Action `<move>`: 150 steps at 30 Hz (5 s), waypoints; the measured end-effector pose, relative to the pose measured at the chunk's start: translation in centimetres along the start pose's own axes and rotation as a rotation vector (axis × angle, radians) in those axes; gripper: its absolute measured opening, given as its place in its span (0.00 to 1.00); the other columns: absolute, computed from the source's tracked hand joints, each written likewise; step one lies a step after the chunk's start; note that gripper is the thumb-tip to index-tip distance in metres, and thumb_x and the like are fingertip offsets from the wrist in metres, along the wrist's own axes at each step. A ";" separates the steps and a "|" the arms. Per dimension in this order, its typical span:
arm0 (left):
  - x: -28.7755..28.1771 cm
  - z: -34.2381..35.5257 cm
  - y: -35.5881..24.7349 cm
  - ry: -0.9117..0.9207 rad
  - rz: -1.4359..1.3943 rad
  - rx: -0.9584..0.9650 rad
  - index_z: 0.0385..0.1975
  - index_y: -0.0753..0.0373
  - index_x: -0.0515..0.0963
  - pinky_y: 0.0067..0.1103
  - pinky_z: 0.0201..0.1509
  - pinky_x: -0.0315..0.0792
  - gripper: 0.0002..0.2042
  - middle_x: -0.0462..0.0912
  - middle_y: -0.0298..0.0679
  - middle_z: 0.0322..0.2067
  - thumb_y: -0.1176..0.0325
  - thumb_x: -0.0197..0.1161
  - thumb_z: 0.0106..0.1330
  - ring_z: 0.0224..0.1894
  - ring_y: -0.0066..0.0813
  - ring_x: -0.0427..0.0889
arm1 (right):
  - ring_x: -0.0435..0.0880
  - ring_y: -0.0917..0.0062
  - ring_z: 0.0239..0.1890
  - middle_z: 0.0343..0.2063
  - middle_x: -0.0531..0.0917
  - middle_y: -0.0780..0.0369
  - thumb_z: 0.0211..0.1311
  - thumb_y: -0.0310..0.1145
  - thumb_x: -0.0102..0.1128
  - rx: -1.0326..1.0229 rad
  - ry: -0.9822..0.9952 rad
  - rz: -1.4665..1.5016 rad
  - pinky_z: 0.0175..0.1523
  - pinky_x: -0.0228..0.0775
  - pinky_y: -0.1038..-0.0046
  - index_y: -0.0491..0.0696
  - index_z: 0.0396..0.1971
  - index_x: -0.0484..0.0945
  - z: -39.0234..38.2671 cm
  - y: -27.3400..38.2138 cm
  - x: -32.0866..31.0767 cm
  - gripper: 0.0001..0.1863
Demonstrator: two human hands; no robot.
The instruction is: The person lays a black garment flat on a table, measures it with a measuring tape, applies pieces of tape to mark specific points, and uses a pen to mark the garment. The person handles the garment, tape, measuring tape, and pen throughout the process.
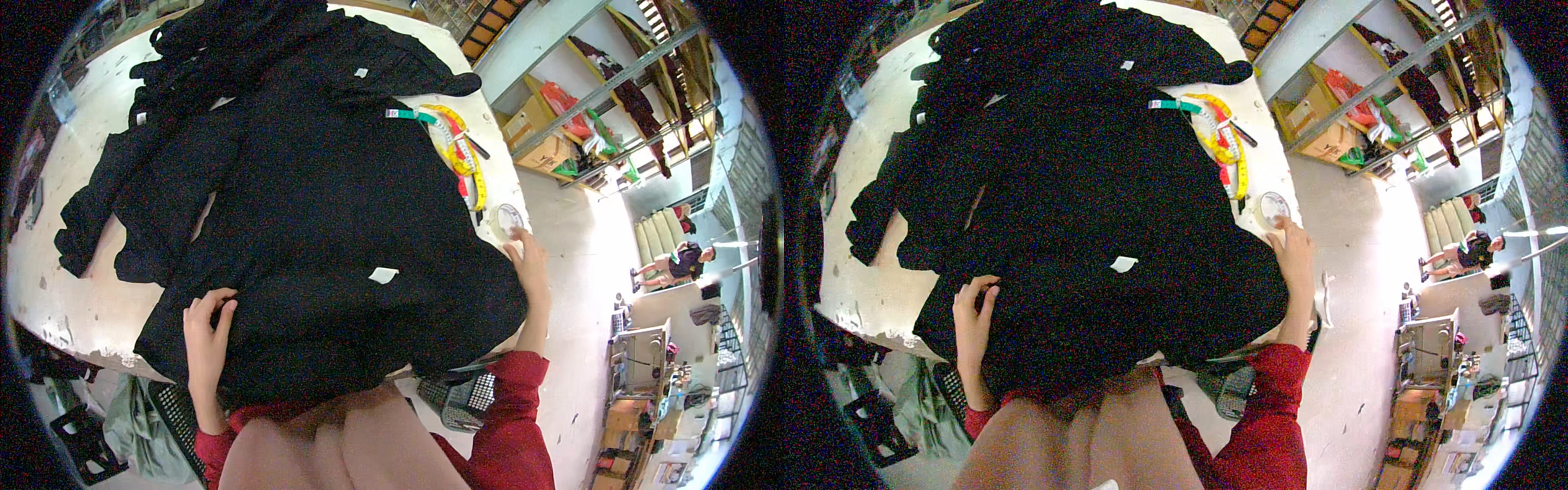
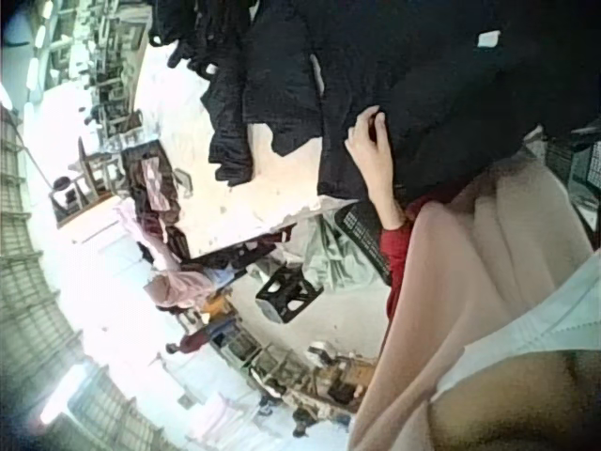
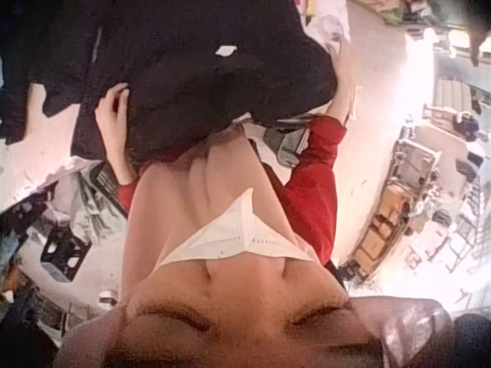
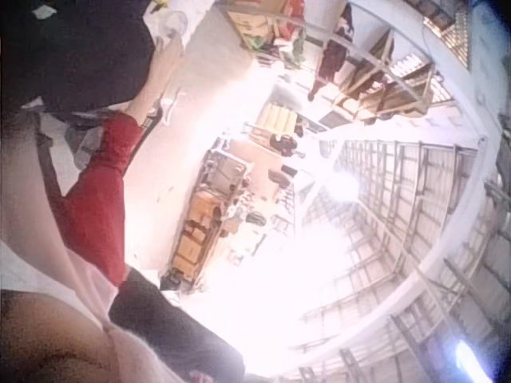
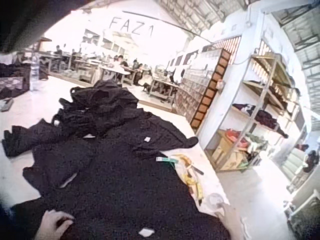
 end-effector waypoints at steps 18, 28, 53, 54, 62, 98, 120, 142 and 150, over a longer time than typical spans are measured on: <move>0.8 -4.8 -13.5 0.519 -0.678 0.617 0.44 0.65 0.72 0.32 0.46 0.68 0.12 0.78 0.44 0.31 0.63 0.58 0.69 0.34 0.41 0.79 | 0.76 0.65 0.49 0.42 0.78 0.56 0.61 0.51 0.57 -0.183 -0.071 1.147 0.55 0.65 0.67 0.42 0.37 0.82 -12.2 25.2 -2.7 0.24; -0.4 -5.2 -10.3 0.231 -0.390 0.432 0.57 0.65 0.68 0.30 0.47 0.67 0.21 0.78 0.40 0.29 0.70 0.60 0.64 0.31 0.41 0.79 | 0.82 0.75 0.36 0.29 0.82 0.68 0.44 0.26 0.72 -0.644 -0.109 0.728 0.52 0.66 0.64 0.53 0.29 0.83 -14.2 28.2 -3.4 0.11; -1.1 -4.5 -6.3 0.111 -0.219 0.471 0.55 0.60 0.74 0.36 0.52 0.72 0.26 0.79 0.42 0.48 0.63 0.68 0.54 0.50 0.42 0.77 | 0.79 0.70 0.35 0.40 0.80 0.54 0.69 0.41 0.56 0.055 -0.708 0.339 0.41 0.74 0.70 0.39 0.66 0.57 -9.4 13.0 -3.5 0.33; -2.3 -3.4 -5.0 0.203 -0.108 0.150 0.48 0.59 0.78 0.37 0.50 0.72 0.20 0.81 0.43 0.41 0.66 0.68 0.54 0.47 0.45 0.78 | 0.78 0.73 0.35 0.36 0.81 0.57 0.69 0.36 0.57 0.091 -0.540 0.155 0.42 0.73 0.72 0.40 0.69 0.52 -8.7 9.6 -3.2 0.35; -3.3 -1.6 1.2 0.076 -0.042 -0.126 0.39 0.60 0.81 0.31 0.48 0.67 0.13 0.84 0.40 0.34 0.59 0.67 0.60 0.40 0.41 0.77 | 0.78 0.65 0.50 0.49 0.79 0.53 0.71 0.37 0.52 -0.152 -0.488 0.072 0.56 0.70 0.66 0.48 0.65 0.63 -7.7 10.1 -1.4 0.25; -5.8 -2.9 -2.1 -0.116 0.094 0.147 0.30 0.53 0.83 0.28 0.52 0.62 0.09 0.81 0.30 0.31 0.63 0.74 0.50 0.43 0.31 0.75 | 0.79 0.69 0.35 0.35 0.78 0.61 0.65 0.29 0.58 -0.643 0.546 0.845 0.42 0.69 0.69 0.44 0.35 0.76 -9.6 37.8 4.3 0.05; -11.5 -4.7 4.0 -0.300 -0.352 -0.128 0.33 0.64 0.86 0.21 0.47 0.67 0.07 0.81 0.33 0.27 0.77 0.69 0.55 0.39 0.24 0.73 | 0.74 0.74 0.39 0.29 0.80 0.67 0.61 0.29 0.62 -0.526 -0.106 0.608 0.49 0.58 0.70 0.51 0.33 0.81 -7.9 34.2 1.2 0.02; -11.4 -3.8 1.0 -0.483 -0.068 -0.083 0.28 0.61 0.84 0.25 0.52 0.65 0.04 0.84 0.34 0.27 0.74 0.70 0.53 0.41 0.30 0.76 | 0.77 0.65 0.45 0.41 0.81 0.57 0.67 0.32 0.55 -0.427 -0.073 0.413 0.54 0.63 0.65 0.43 0.44 0.78 -7.7 30.4 -1.0 0.11; -10.7 -4.0 4.2 -0.169 -0.025 -0.046 0.40 0.61 0.81 0.31 0.59 0.65 0.08 0.83 0.40 0.42 0.68 0.60 0.66 0.49 0.39 0.78 | 0.82 0.59 0.47 0.50 0.79 0.46 0.68 0.53 0.54 -0.044 -0.043 -0.091 0.49 0.74 0.61 0.43 0.59 0.70 -12.0 10.3 -1.7 0.31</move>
Point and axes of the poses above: each hand's wrist, its own z-axis towards the middle knuckle, its own x-axis out of the palm, y = z × x, the point moved 2 cm from there along z, towards the middle knuckle
